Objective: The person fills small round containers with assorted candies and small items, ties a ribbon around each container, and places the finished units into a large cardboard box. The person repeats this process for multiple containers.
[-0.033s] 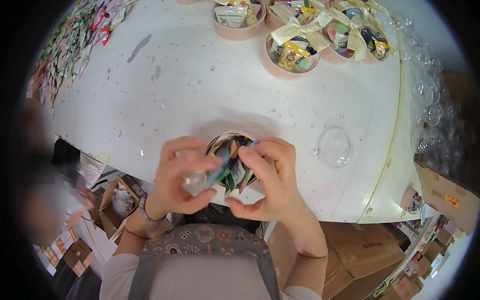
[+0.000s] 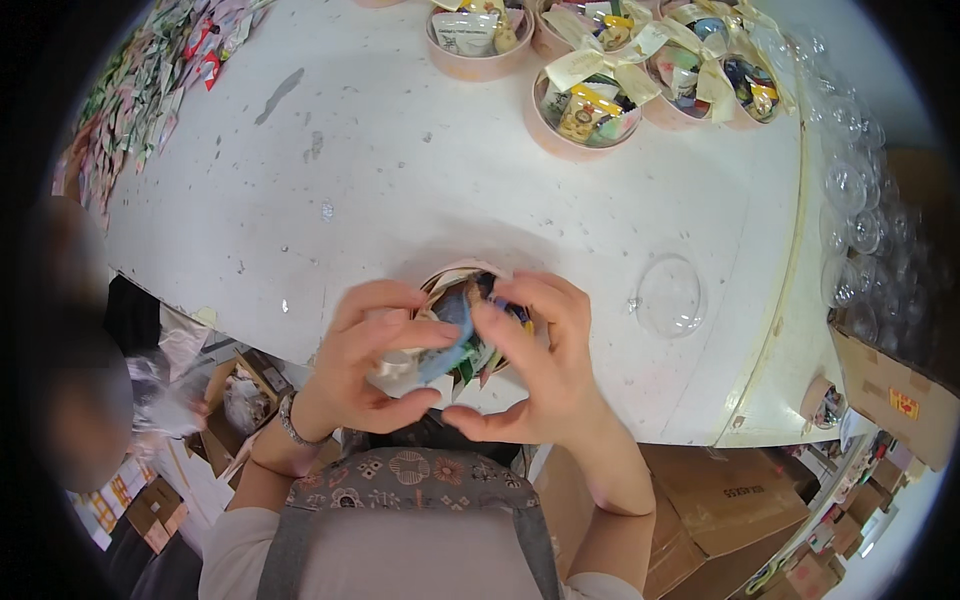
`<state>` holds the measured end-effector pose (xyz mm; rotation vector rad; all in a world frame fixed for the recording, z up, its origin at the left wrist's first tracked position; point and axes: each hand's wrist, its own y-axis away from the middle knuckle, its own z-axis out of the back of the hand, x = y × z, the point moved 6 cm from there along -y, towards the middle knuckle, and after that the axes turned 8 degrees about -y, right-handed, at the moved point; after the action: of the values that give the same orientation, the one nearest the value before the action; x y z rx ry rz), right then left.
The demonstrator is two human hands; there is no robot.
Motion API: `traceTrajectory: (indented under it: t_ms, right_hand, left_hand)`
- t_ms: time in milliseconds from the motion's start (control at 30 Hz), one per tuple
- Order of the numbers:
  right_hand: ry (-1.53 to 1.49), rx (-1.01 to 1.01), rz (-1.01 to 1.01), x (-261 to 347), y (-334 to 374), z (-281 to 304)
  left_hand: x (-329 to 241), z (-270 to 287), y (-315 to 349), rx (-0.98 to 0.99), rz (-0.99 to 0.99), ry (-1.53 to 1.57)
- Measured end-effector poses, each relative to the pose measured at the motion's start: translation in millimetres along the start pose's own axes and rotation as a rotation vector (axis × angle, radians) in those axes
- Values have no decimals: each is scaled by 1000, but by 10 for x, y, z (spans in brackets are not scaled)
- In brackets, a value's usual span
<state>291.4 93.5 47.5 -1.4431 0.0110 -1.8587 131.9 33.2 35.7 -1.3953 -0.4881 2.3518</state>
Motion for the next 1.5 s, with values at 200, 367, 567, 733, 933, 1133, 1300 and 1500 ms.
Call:
traceTrajectory:
  t_ms: [200, 367, 567, 733, 933, 1133, 1300, 1500]
  right_hand:
    - [78, 60, 111, -18, 24, -63]
    - [67, 26, 113, -19, -5, -82]
    - [83, 36, 113, 10, -18, -84]
    - [76, 46, 97, -4, -15, -84]
    - [-82, 75, -73, -115, 89, -106]
    - [-71, 21, -55, -63, 86, -15]
    - [-52, 32, -35, -56, 73, 10]
    - [-22, -5, -29, -25, 48, 41]
  left_hand:
    - [105, 42, 71, -125, 205, 143]
    - [129, 148, 124, -154, 278, -31]
    - [184, 175, 170, -331, 376, 186]
    - [57, 27, -85, -97, 387, 98]
    - [217, 79, -7, -108, 629, 166]
    - [-129, 91, -220, -7, 182, -231]
    - [-41, 15, -187, 34, 282, -221]
    - [-186, -72, -291, 116, -10, -633]
